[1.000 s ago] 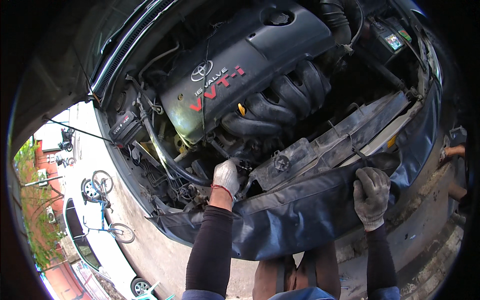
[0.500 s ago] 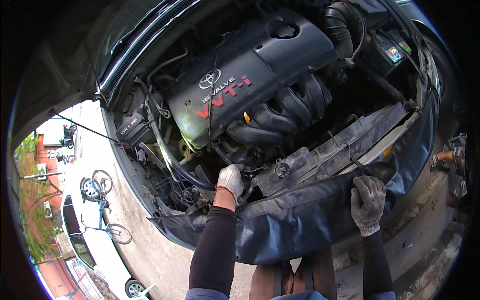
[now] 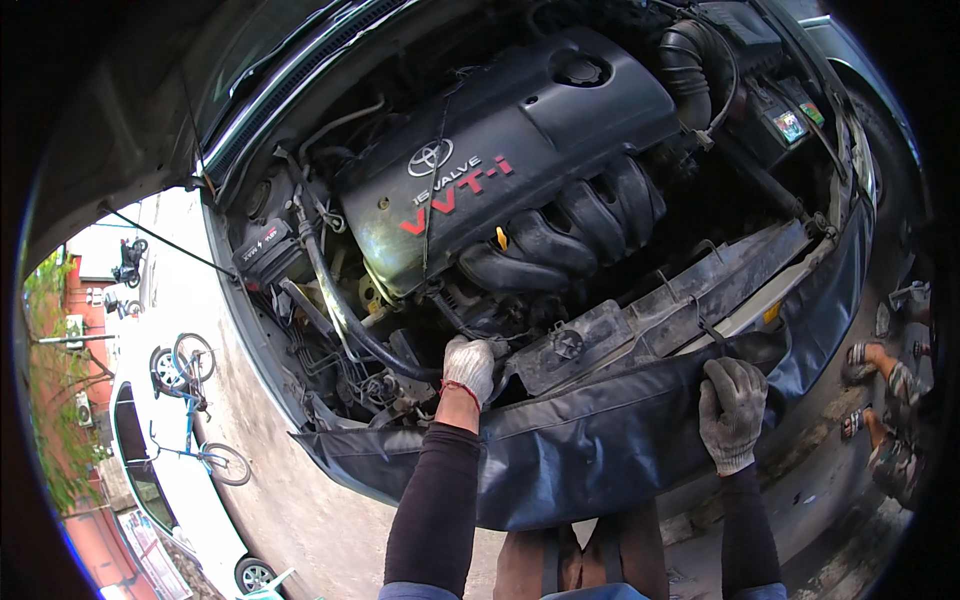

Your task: The person works under the hood of a Toyota, using a wrench to loosen and remove bolts from the engine area. They manipulate hoses and components with gloved hands, occasionally repositioning a protective cover. The task involves repeated tightening and loosening actions on engine parts.

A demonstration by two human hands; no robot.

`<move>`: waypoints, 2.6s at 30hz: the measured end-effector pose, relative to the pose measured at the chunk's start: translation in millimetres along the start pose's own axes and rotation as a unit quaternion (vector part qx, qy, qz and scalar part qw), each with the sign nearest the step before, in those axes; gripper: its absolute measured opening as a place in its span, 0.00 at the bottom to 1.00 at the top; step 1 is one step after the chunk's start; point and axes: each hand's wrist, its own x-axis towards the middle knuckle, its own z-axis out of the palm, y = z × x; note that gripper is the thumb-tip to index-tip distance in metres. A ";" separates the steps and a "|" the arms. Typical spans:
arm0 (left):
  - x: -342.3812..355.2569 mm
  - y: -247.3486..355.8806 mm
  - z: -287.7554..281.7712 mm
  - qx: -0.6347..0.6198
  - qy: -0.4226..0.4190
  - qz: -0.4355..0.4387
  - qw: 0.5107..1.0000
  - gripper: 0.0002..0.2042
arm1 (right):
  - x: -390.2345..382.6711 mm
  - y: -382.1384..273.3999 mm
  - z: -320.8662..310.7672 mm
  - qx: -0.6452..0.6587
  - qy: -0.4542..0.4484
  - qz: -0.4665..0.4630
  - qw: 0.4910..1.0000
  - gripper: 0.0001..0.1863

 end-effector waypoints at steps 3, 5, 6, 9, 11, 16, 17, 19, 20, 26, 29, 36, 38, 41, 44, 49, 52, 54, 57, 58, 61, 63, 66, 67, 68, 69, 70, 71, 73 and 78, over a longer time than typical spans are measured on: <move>-5.7 9.4 2.4 -0.002 0.005 -0.006 1.000 0.10 | 0.5 -1.1 -0.4 -0.010 -0.004 0.003 1.000 0.14; -7.0 11.3 -2.7 0.203 -0.015 0.142 0.969 0.10 | 0.4 -1.6 -0.3 -0.008 -0.001 0.003 1.000 0.14; -7.3 11.4 -6.5 0.384 -0.025 0.263 0.885 0.10 | 0.1 -1.5 -0.1 -0.008 0.000 0.004 1.000 0.14; -7.4 8.3 -12.1 0.525 -0.035 0.351 0.774 0.12 | -2.0 -0.7 1.6 -0.007 0.002 0.004 1.000 0.14; -9.1 5.7 -14.0 0.519 -0.025 0.342 0.783 0.12 | -2.9 0.1 2.2 -0.005 0.009 -0.002 1.000 0.14; -5.6 -1.9 -15.6 0.406 -0.037 0.304 0.861 0.14 | 8.8 -8.9 -3.2 0.001 0.025 -0.014 1.000 0.15; -2.5 -4.7 -15.1 0.408 -0.039 0.306 0.859 0.15 | 13.6 -16.0 -5.7 0.001 0.033 -0.015 0.999 0.16; 6.0 -9.9 -14.4 0.336 -0.054 0.263 0.903 0.16 | 29.1 -33.7 -10.7 0.034 0.046 -0.023 0.998 0.16; 9.7 -12.4 -14.8 0.072 -0.086 0.163 0.980 0.16 | 36.3 -48.4 -11.0 0.067 0.050 -0.028 0.996 0.16; 14.6 -8.0 -20.5 0.544 -0.015 0.312 0.779 0.19 | 106.2 -152.6 51.5 0.305 -0.148 0.023 0.941 0.14; 17.2 -1.9 -4.5 -0.208 -0.048 -0.046 0.976 0.13 | 147.9 -187.1 110.7 0.278 -0.197 0.123 0.932 0.14; 34.3 -20.2 -12.0 0.348 0.022 0.246 0.904 0.14 | 180.1 -184.0 159.2 0.020 -0.457 0.124 0.880 0.23; 39.1 -23.7 -18.8 0.428 -0.023 0.242 0.870 0.19 | 188.1 -174.0 165.1 0.016 -0.508 0.090 0.857 0.22; 39.9 -24.3 -18.7 0.402 -0.063 0.233 0.883 0.16 | 200.8 -155.7 186.7 -0.005 -0.600 -0.038 0.799 0.23; 35.9 -19.3 -8.7 0.027 -0.030 0.041 0.998 0.17 | 198.3 -138.2 219.1 -0.022 -0.647 -0.088 0.757 0.24; 36.0 -17.8 7.1 -0.130 0.040 -0.045 0.990 0.23 | 188.8 -120.1 264.3 -0.030 -0.677 -0.089 0.730 0.26; 48.9 -28.2 13.7 -0.030 0.111 -0.033 0.993 0.12 | 189.8 -116.4 266.3 -0.037 -0.681 -0.153 0.715 0.24; 62.8 -36.6 10.4 0.688 0.024 0.160 0.707 0.09 | 192.1 -117.5 260.2 -0.041 -0.677 -0.188 0.710 0.23; 77.4 -52.7 5.2 0.750 -0.010 0.195 0.631 0.07 | 194.4 -122.0 250.2 -0.041 -0.670 -0.212 0.710 0.23; 80.5 -57.5 2.6 0.718 -0.005 0.188 0.670 0.06 | 195.0 -123.9 248.3 -0.035 -0.667 -0.211 0.714 0.23; 84.3 -70.1 -2.6 0.820 0.003 0.268 0.505 0.07 | 196.9 -127.5 245.9 -0.041 -0.673 -0.220 0.705 0.24; 85.2 -75.1 -4.6 0.848 0.029 0.305 0.432 0.08 | 197.5 -127.8 245.1 -0.038 -0.674 -0.215 0.706 0.25; 84.3 -71.7 -5.6 0.678 0.047 0.261 0.686 0.06 | 197.1 -126.9 242.9 -0.013 -0.671 -0.179 0.720 0.25; 79.9 -68.2 -5.4 0.413 0.046 0.196 0.888 0.06 | 196.8 -127.0 242.0 -0.010 -0.675 -0.164 0.719 0.26; 74.6 -61.7 -4.6 0.274 0.034 0.141 0.951 0.06 | 196.4 -127.4 241.3 -0.016 -0.678 -0.160 0.717 0.26; 65.8 -54.3 -3.9 0.124 0.039 0.087 0.988 0.07 | 195.9 -128.1 240.5 -0.007 -0.678 -0.142 0.721 0.26; 56.4 -43.5 -2.9 0.149 0.036 0.065 0.986 0.10 | 195.5 -129.2 240.1 -0.008 -0.675 -0.134 0.725 0.27; 40.6 -34.4 -1.5 0.195 0.068 0.083 0.975 0.12 | 195.0 -130.1 239.7 -0.014 -0.678 -0.140 0.722 0.27; 2.7 -16.5 5.0 0.305 0.168 0.149 0.925 0.16 | 194.5 -132.1 239.4 -0.008 -0.669 -0.164 0.725 0.26; -43.3 28.8 1.9 0.426 0.077 0.301 0.850 0.18 | 189.0 -132.5 235.3 -0.005 -0.642 -0.148 0.753 0.23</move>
